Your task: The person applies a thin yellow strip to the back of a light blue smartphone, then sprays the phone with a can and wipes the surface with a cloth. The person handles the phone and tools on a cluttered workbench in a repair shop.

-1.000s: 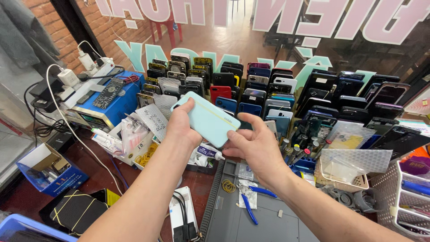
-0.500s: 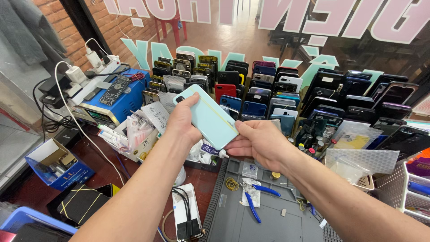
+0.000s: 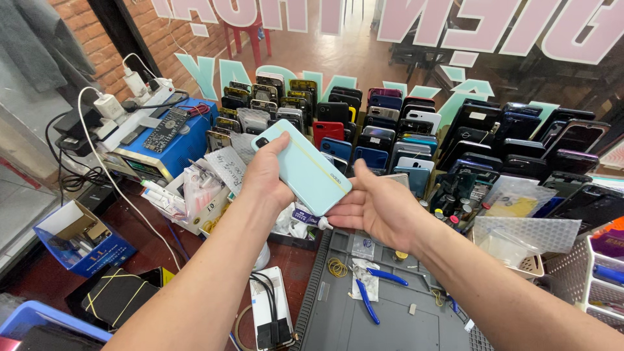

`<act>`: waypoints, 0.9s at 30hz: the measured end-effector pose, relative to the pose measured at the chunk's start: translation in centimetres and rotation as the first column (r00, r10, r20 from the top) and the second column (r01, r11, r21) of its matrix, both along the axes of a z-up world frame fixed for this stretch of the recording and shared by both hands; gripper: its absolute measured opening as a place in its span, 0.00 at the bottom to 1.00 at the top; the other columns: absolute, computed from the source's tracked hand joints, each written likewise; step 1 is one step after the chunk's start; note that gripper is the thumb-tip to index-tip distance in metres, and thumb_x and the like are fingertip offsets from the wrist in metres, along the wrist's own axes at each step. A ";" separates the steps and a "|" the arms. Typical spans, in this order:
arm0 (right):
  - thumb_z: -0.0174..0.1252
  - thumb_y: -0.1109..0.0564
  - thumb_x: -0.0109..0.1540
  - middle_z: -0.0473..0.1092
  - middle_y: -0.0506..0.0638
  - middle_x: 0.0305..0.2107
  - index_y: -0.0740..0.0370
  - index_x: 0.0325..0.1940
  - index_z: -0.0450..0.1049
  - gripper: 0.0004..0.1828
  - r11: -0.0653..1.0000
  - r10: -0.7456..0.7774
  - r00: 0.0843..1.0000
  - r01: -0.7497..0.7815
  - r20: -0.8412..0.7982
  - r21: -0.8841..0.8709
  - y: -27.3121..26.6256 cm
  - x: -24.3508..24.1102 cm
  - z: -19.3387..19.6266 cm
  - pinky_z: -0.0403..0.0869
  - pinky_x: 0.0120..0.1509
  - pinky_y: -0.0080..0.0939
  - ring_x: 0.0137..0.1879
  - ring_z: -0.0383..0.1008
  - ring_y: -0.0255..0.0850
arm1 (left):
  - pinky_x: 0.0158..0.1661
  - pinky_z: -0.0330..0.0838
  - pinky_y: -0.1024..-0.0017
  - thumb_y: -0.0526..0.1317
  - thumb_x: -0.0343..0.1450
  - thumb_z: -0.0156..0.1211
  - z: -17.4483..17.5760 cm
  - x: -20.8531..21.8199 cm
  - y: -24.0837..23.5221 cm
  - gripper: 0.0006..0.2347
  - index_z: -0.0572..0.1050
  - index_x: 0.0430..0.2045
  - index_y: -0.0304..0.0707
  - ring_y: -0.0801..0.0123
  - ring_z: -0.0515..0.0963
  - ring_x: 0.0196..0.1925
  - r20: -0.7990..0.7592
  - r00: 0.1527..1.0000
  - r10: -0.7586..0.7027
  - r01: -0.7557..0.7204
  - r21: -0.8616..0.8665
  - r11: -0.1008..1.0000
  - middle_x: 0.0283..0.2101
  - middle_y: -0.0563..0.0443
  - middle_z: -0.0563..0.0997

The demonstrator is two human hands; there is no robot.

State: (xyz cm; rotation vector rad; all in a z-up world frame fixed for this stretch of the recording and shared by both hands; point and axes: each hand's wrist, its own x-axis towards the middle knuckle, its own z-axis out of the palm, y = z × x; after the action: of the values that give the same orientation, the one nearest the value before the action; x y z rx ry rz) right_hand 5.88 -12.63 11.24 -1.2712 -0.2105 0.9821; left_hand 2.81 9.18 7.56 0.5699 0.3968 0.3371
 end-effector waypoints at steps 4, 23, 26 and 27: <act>0.48 0.51 0.69 0.77 0.58 0.43 0.69 0.52 0.73 0.18 1.000 0.004 0.996 -0.003 0.085 -0.011 0.0 0.8 -1.7 0.79 0.54 0.44 0.46 0.79 0.44 | 0.54 0.76 0.48 0.41 0.74 0.56 -0.3 -0.2 0.6 0.15 0.73 0.52 0.31 0.52 0.81 0.52 0.060 0.998 0.008 -0.015 0.104 0.995 0.50 0.40 0.80; 0.47 0.46 0.69 0.74 0.50 0.38 0.60 0.45 0.73 0.16 0.965 0.125 0.962 -0.061 0.241 -0.256 -2.5 2.4 -3.4 0.80 0.44 0.45 0.42 0.77 0.39 | 0.36 0.82 0.53 0.39 0.72 0.61 -1.6 -4.4 2.2 0.09 0.77 0.40 0.34 0.63 0.82 0.38 -0.183 0.983 0.034 0.074 0.549 0.833 0.37 0.48 0.81; 0.47 0.46 0.69 0.74 0.50 0.38 0.61 0.44 0.73 0.17 0.961 0.147 0.953 -0.075 0.264 -0.267 -2.8 2.5 -3.3 0.81 0.45 0.45 0.43 0.76 0.38 | 0.34 0.82 0.52 0.40 0.71 0.61 -1.8 -4.3 2.0 0.08 0.75 0.38 0.35 0.62 0.82 0.36 -0.206 0.978 0.024 0.090 0.526 0.846 0.36 0.48 0.80; 0.47 0.46 0.69 0.74 0.50 0.38 0.61 0.44 0.73 0.17 0.960 0.149 0.952 -0.075 0.266 -0.269 -3.0 2.4 -3.2 0.81 0.45 0.45 0.43 0.77 0.38 | 0.34 0.83 0.51 0.41 0.71 0.62 -1.9 -4.2 1.8 0.09 0.75 0.38 0.34 0.61 0.82 0.36 -0.212 0.976 0.039 0.077 0.513 0.855 0.36 0.47 0.80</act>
State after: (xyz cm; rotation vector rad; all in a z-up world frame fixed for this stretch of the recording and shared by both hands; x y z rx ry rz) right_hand 8.31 -15.60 8.02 -1.6554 -0.3926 0.9417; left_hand -1.44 10.97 5.66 1.1503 0.5129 0.3659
